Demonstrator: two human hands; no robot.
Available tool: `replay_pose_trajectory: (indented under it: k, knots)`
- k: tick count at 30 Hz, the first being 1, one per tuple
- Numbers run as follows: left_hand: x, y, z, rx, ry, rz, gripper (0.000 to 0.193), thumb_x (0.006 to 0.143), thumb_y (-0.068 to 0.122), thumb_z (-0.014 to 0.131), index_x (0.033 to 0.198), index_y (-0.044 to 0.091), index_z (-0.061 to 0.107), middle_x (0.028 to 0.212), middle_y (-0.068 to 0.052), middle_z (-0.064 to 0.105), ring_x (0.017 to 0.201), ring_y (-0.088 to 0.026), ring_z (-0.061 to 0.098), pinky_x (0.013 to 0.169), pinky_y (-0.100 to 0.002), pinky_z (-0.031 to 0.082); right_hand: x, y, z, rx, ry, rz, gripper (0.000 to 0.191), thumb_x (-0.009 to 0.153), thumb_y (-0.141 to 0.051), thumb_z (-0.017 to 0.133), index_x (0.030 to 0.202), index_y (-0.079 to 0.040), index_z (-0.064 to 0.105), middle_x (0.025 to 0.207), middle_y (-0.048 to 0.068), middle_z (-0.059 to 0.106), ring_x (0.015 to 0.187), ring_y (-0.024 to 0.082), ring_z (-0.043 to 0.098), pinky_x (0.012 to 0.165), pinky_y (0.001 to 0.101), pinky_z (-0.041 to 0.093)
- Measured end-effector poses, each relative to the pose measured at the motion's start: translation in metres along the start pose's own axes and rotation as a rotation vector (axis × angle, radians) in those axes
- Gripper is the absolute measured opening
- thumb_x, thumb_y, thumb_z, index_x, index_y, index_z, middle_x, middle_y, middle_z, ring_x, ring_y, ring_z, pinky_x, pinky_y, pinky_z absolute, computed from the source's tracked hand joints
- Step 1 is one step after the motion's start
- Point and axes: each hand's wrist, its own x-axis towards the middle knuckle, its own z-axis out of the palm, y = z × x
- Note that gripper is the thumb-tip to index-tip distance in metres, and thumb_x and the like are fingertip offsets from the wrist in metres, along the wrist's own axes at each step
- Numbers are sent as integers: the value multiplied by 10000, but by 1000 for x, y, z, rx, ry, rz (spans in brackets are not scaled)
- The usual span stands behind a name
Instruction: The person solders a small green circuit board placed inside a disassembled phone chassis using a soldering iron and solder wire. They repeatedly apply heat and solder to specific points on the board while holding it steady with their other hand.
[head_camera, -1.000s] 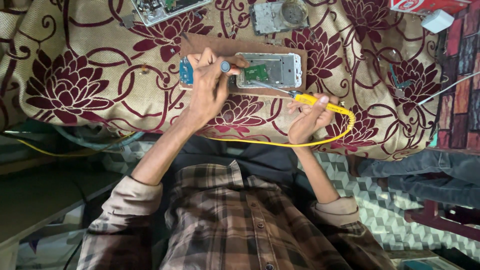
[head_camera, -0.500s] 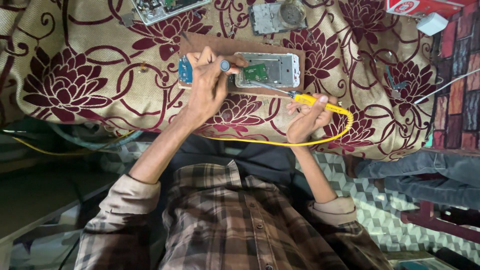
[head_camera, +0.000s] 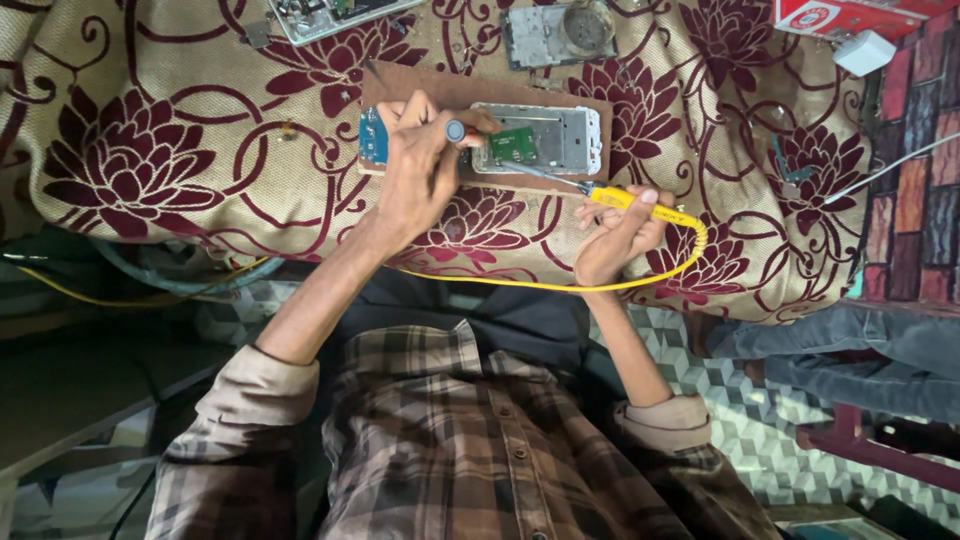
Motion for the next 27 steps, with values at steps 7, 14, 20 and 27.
replay_pose_trajectory:
  k: [7, 14, 20, 27]
  knots:
    - [-1, -1, 3, -225, -17, -38, 306, 986, -159, 455, 1169, -12, 650, 1203, -115, 741, 993, -180, 710, 862, -307, 580, 1, 0, -1, 22, 7, 18, 301, 1152, -326, 446, 1068, -38, 444, 605, 40, 387, 480, 197, 498, 522, 304, 473]
    - [-4, -5, 6, -171, -20, -57, 308, 963, -181, 468, 1133, -26, 673, 1167, -136, 763, 944, -208, 714, 830, -310, 572, 2, 1, -2, -3, -12, 30, 319, 1148, -348, 417, 1104, -33, 423, 739, 189, 580, 530, 245, 574, 525, 302, 469]
    - [-4, -11, 12, -237, -9, -41, 307, 1002, -176, 442, 1157, -19, 656, 1201, -133, 742, 1030, -213, 745, 898, -311, 576, 1, 4, -6, -15, -21, 41, 318, 1149, -352, 417, 1112, -36, 420, 760, 183, 575, 542, 254, 592, 531, 311, 482]
    - [2, 3, -1, -115, -23, -50, 251, 967, -155, 510, 1113, -25, 667, 1151, -126, 766, 911, -214, 662, 822, -330, 505, 4, 5, -7, 10, -16, 49, 322, 1150, -347, 421, 1129, -26, 432, 750, 203, 610, 546, 241, 593, 534, 304, 471]
